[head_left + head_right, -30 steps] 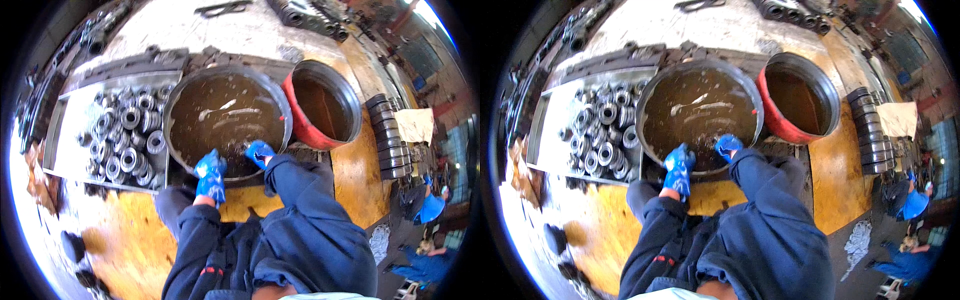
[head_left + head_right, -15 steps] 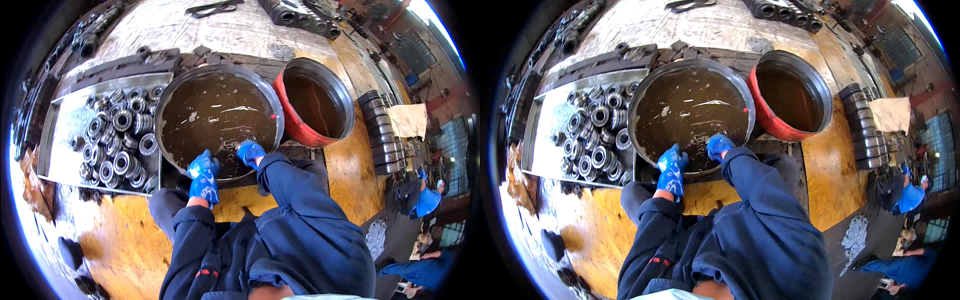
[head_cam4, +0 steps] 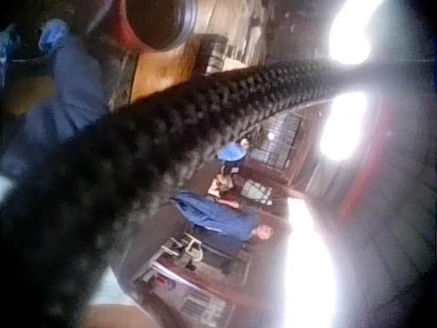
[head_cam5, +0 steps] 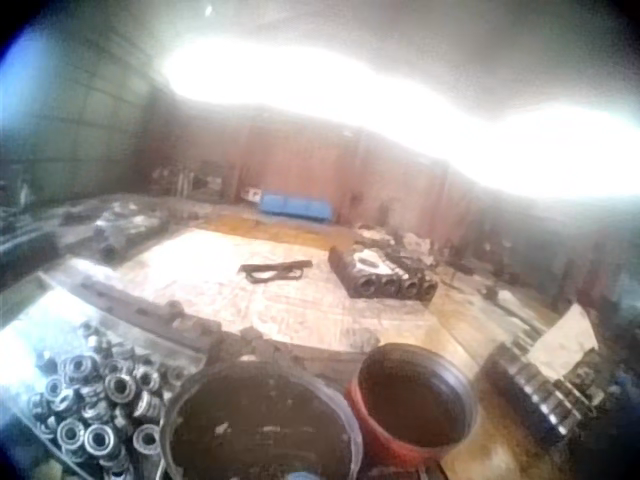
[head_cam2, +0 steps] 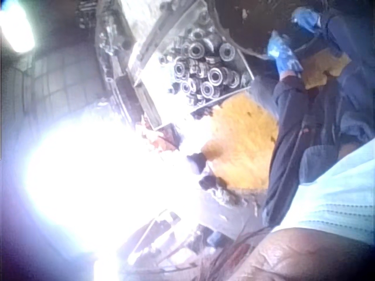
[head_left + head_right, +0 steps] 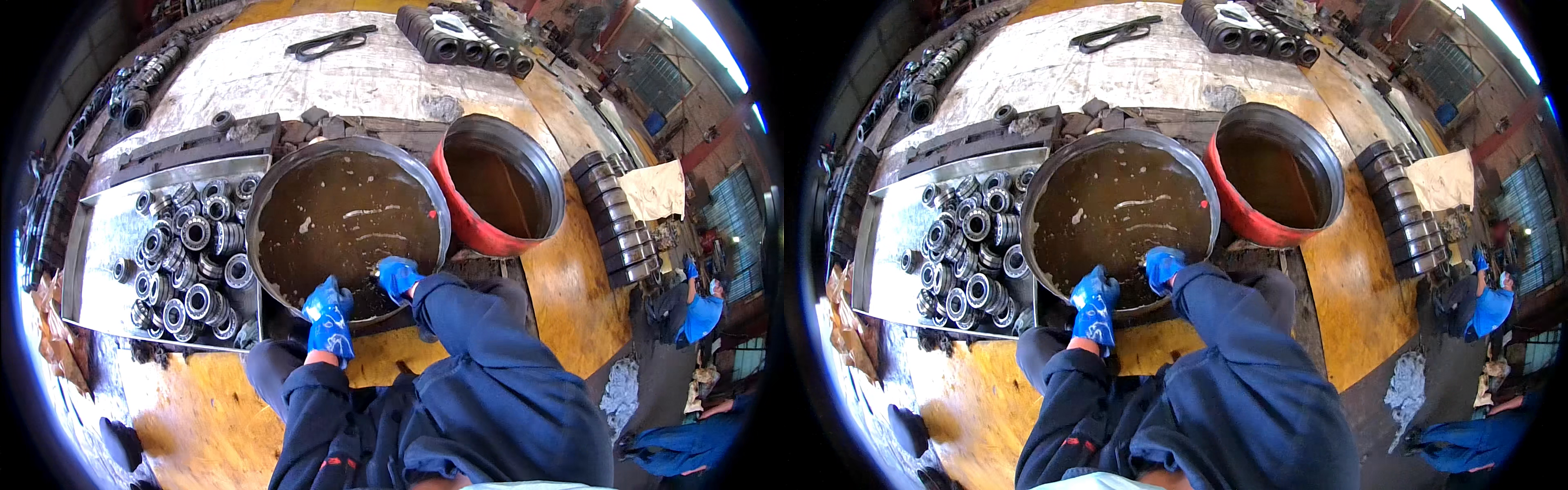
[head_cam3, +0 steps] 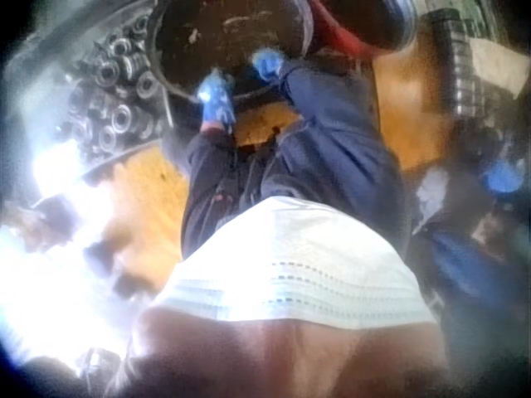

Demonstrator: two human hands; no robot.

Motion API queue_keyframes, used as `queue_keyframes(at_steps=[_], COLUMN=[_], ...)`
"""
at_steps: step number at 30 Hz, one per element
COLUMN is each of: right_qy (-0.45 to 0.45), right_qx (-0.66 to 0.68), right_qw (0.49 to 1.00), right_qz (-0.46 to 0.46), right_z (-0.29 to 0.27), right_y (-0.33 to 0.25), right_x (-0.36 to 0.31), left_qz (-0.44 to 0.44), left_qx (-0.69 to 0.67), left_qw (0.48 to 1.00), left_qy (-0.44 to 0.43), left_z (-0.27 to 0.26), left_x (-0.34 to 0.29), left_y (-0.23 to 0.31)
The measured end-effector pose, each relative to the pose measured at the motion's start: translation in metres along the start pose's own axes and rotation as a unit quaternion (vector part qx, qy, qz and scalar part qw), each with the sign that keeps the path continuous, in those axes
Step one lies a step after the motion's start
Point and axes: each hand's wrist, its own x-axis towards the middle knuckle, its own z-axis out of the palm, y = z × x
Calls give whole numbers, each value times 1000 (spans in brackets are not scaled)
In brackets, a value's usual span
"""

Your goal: The person cleans large roller bearings by submerging and scrubbing them in a container of dark liquid, using a brush to clean the internal rolling elements.

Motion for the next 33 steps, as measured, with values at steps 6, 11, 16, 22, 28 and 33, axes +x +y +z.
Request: queue_keyframes(at_steps=[6,11,16,22,28,33], right_qy=[-77,35,-17,-69,-13,-115], right_qx=[-186,102,-126,-126,-43,-246], right_qw=[975,992,986,984,998,958], right_qz=[-92,-71,-110,-104,-40,-91], right_z=[11,-10,-28,-31,-14,-19], right_y=[-13,1,-21,0,0,-27], right_x=[19,-9,-10,-7,-13,5], left_qz=[60,24,22,17,-8,24], left_qx=[-15,-25,-27,-18,-23,-22], left_qw=[997,999,999,999,998,999], left_qy=[44,8,14,-45,-57,-17], left_z=[20,7,2,-11,-11,2], left_x=[4,4,-4,-3,-2,2], left_y=[2,-13,-2,15,6,5])
